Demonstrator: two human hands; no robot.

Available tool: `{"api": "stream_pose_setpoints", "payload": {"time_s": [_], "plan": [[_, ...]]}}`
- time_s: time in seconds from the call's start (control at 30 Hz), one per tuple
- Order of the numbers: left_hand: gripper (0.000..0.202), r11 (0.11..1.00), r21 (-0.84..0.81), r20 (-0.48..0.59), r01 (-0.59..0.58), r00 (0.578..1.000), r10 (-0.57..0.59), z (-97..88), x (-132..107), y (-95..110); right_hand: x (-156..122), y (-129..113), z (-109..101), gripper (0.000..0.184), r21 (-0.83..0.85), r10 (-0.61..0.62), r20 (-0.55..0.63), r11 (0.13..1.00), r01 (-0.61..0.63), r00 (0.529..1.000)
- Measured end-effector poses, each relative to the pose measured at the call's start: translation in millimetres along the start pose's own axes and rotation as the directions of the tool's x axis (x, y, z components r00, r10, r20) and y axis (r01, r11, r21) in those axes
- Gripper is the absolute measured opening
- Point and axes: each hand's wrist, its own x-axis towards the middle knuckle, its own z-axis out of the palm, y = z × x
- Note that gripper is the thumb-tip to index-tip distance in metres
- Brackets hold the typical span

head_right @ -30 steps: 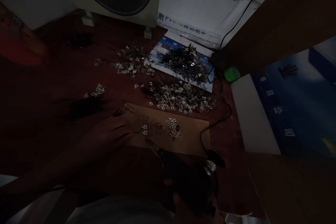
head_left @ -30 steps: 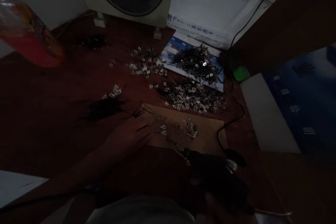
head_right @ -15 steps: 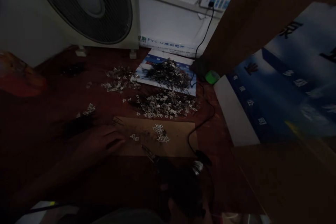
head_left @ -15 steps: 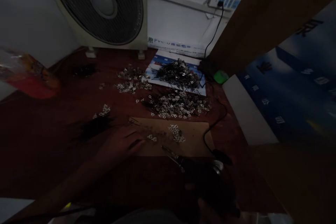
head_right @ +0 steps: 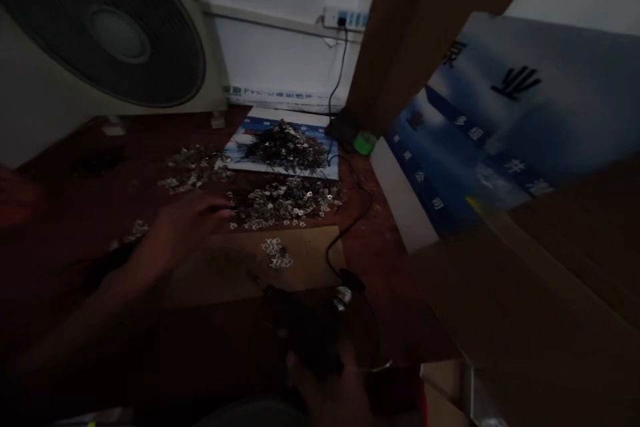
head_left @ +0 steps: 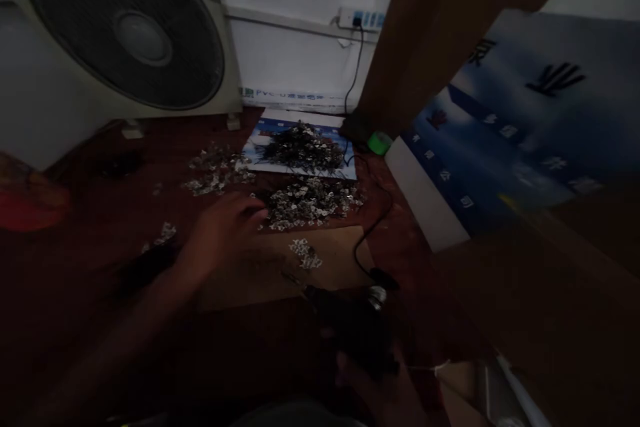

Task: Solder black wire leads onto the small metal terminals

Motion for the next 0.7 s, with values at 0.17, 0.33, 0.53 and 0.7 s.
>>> {"api": "stream_pose_setpoints", "payload": {"time_s": [0.17, 0.33, 0.53, 0.7], "plan": [[0.036, 0.795, -0.450, 0.219, 0.407, 0.913, -0.344, -6.4, -114, 68, 14, -17, 18, 0.066, 0.182, 0.049, -0.026, 0.982, -0.043, 0.998], [0.087, 0.207, -0.683, 0.681, 0.700, 0.713, -0.166, 52.6, -155, 134, 18, -19, 27, 0.087, 0.216, 0.032, 0.011, 0.976, -0.034, 0.999], [0.079, 0.270, -0.699, 0.643, 0.662, 0.747, -0.168, 64.9, -131, 156, 10, -22, 33, 0.118, 0.230, 0.130, 0.002, 0.965, -0.127, 0.992], [0.079, 0.255, -0.699, 0.636, 0.669, 0.743, -0.205, 71.6, -141, 148, -2, -14, 2, 0.095, 0.163, -0.053, 0.156, 0.986, 0.027, 0.986]]}}
